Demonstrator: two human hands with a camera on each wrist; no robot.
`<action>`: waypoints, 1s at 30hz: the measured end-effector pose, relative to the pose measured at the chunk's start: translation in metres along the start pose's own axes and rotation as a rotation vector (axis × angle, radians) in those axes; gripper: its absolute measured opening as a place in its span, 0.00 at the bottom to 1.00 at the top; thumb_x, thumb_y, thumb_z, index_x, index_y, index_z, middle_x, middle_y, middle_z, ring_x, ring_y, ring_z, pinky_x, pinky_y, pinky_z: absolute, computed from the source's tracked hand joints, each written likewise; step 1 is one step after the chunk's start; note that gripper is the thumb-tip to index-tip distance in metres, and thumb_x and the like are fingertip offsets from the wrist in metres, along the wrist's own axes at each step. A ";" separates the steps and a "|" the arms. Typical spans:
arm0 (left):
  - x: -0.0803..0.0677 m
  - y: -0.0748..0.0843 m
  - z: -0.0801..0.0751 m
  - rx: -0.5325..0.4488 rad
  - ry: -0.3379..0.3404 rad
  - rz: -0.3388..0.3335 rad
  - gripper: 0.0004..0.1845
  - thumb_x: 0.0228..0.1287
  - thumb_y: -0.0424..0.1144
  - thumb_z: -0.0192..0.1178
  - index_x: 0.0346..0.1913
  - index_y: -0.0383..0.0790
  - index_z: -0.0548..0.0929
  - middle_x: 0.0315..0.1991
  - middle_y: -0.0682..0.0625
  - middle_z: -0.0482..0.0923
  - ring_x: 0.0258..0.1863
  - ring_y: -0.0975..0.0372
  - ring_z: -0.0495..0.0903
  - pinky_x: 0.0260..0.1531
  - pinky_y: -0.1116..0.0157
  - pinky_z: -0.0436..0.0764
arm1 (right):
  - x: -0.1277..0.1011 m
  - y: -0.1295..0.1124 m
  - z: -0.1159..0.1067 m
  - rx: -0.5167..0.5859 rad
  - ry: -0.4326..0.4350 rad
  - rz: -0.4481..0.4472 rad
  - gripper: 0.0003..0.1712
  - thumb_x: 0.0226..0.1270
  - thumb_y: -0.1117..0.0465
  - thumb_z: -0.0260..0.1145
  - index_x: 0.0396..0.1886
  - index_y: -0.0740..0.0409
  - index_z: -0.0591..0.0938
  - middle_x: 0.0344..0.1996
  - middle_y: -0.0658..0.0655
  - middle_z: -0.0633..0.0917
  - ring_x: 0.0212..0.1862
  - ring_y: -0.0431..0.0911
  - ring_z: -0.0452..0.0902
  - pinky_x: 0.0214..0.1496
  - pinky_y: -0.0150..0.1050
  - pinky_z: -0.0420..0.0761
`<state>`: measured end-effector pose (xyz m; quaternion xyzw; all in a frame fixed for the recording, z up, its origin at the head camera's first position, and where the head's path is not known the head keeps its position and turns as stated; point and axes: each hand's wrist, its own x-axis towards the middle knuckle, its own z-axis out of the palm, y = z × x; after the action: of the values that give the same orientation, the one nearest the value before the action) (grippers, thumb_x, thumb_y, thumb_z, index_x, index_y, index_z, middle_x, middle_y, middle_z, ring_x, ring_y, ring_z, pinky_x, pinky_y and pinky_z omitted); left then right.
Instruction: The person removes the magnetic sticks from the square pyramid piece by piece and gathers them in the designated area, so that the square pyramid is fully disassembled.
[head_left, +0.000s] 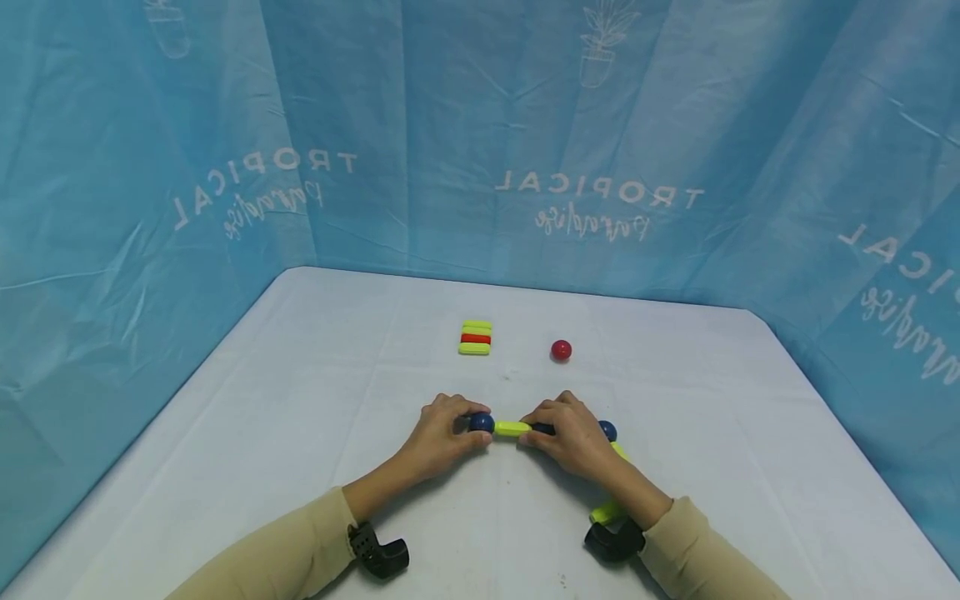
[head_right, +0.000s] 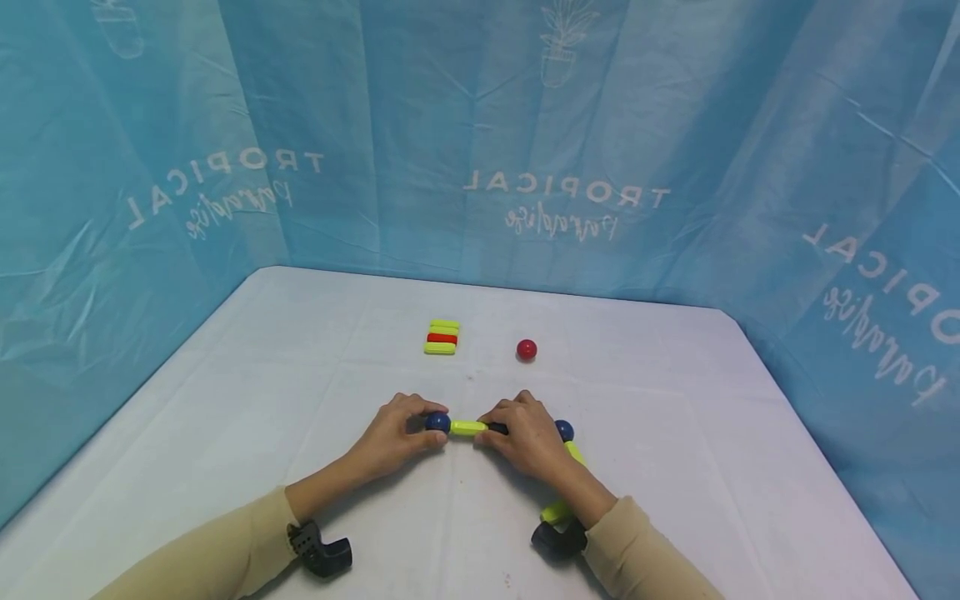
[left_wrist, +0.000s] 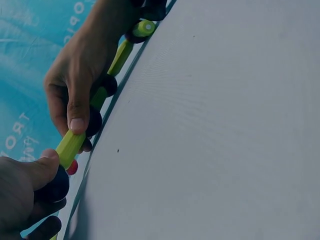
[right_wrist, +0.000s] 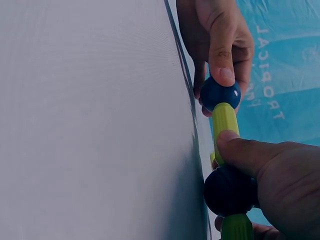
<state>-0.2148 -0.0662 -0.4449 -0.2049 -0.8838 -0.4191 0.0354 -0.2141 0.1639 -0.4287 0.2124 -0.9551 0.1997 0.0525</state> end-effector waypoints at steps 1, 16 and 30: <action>0.000 0.000 -0.001 -0.018 -0.007 -0.012 0.19 0.52 0.45 0.70 0.49 0.47 0.84 0.42 0.55 0.82 0.43 0.63 0.70 0.47 0.59 0.65 | 0.000 0.000 0.000 0.003 -0.002 0.003 0.13 0.55 0.48 0.70 0.41 0.43 0.87 0.37 0.43 0.86 0.38 0.37 0.66 0.38 0.32 0.67; 0.011 -0.015 -0.020 -0.242 0.060 -0.166 0.20 0.56 0.46 0.66 0.51 0.44 0.82 0.41 0.48 0.80 0.38 0.60 0.72 0.32 0.70 0.71 | -0.003 0.003 -0.003 -0.002 0.031 0.033 0.14 0.54 0.48 0.71 0.40 0.45 0.87 0.36 0.43 0.86 0.37 0.37 0.66 0.38 0.33 0.69; 0.085 0.000 0.008 -0.088 0.049 -0.162 0.22 0.56 0.49 0.66 0.55 0.50 0.80 0.51 0.49 0.77 0.53 0.56 0.71 0.52 0.55 0.72 | -0.004 0.007 -0.002 0.024 0.024 0.037 0.13 0.54 0.50 0.72 0.40 0.45 0.87 0.36 0.43 0.86 0.36 0.37 0.68 0.38 0.32 0.69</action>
<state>-0.2919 -0.0319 -0.4304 -0.1236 -0.8770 -0.4641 0.0140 -0.2135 0.1723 -0.4300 0.1931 -0.9557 0.2146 0.0577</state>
